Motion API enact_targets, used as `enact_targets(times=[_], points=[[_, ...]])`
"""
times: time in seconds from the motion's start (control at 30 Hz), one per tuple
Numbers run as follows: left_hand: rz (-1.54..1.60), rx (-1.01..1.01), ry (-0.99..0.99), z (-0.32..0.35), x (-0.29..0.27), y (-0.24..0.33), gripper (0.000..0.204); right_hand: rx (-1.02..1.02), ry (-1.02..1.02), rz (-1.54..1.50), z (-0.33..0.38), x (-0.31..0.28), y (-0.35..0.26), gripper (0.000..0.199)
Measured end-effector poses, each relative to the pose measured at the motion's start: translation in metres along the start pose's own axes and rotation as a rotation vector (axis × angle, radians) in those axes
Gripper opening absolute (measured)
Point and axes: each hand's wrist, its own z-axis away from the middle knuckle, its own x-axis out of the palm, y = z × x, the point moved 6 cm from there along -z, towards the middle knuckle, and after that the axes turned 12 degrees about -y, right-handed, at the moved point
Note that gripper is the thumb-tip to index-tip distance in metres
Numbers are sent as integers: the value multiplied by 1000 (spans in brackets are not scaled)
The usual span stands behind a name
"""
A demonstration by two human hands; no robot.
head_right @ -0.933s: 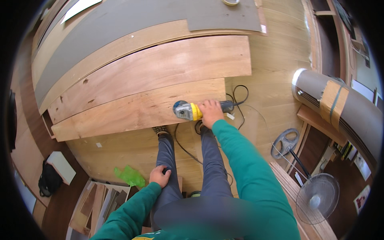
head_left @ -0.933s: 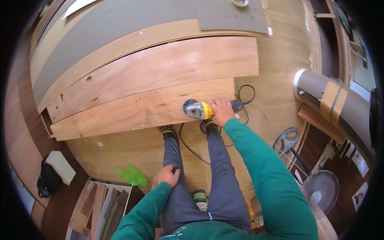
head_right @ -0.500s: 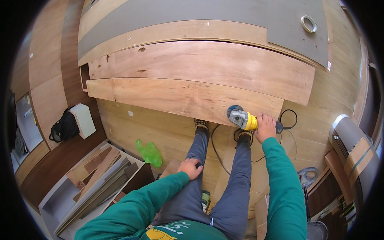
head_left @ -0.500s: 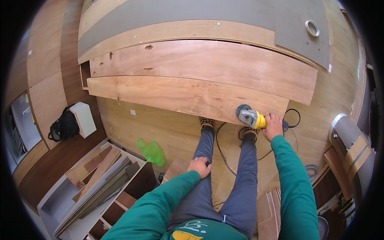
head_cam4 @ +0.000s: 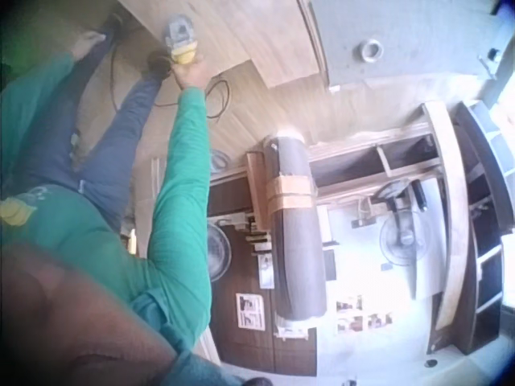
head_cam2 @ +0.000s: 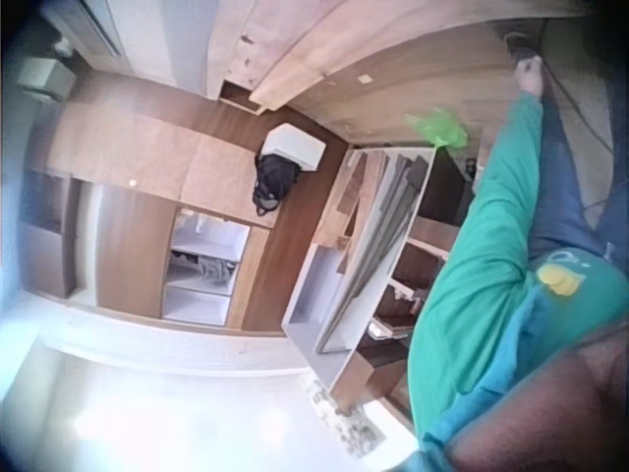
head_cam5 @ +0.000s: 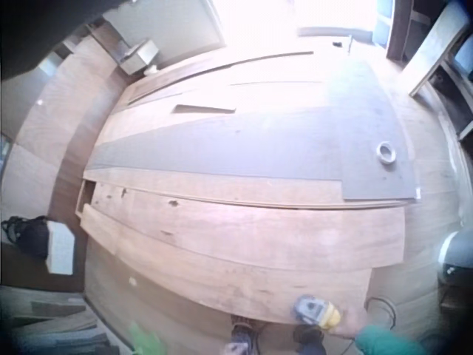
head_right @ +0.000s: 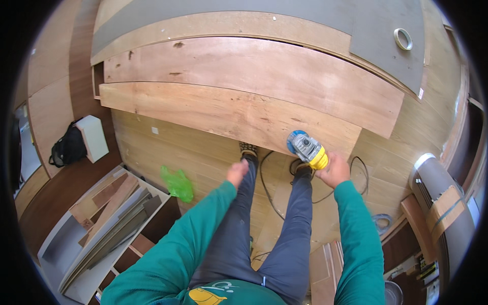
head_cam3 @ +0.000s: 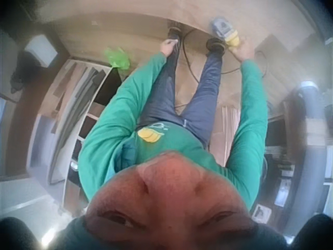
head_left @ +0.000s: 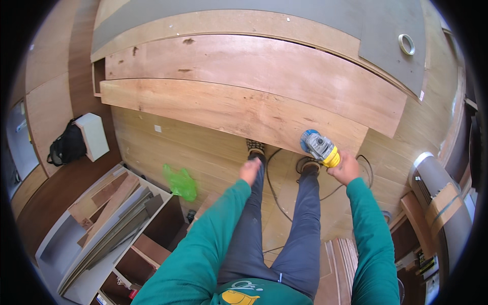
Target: The person sands the surface and edges of curved wooden boards using an angle grinder and then fits the boards into a wooden cabinet structure.
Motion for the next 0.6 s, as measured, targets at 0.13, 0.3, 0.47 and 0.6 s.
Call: enact_targets(times=[0.13, 0.3, 0.47, 0.6], points=[[616, -57, 39, -68, -7, 47, 97, 66, 18, -353, 60, 4, 1, 47], [835, 63, -91, -91, 17, 85, 84, 186, 72, -638, 125, 22, 31, 47], [899, -3, -128, -93, 17, 78, 84, 411, 174, -897, 173, 55, 67, 40], [846, 13, -157, -98, 11, 70, 85, 487, 248, -1147, 199, 87, 83, 39]])
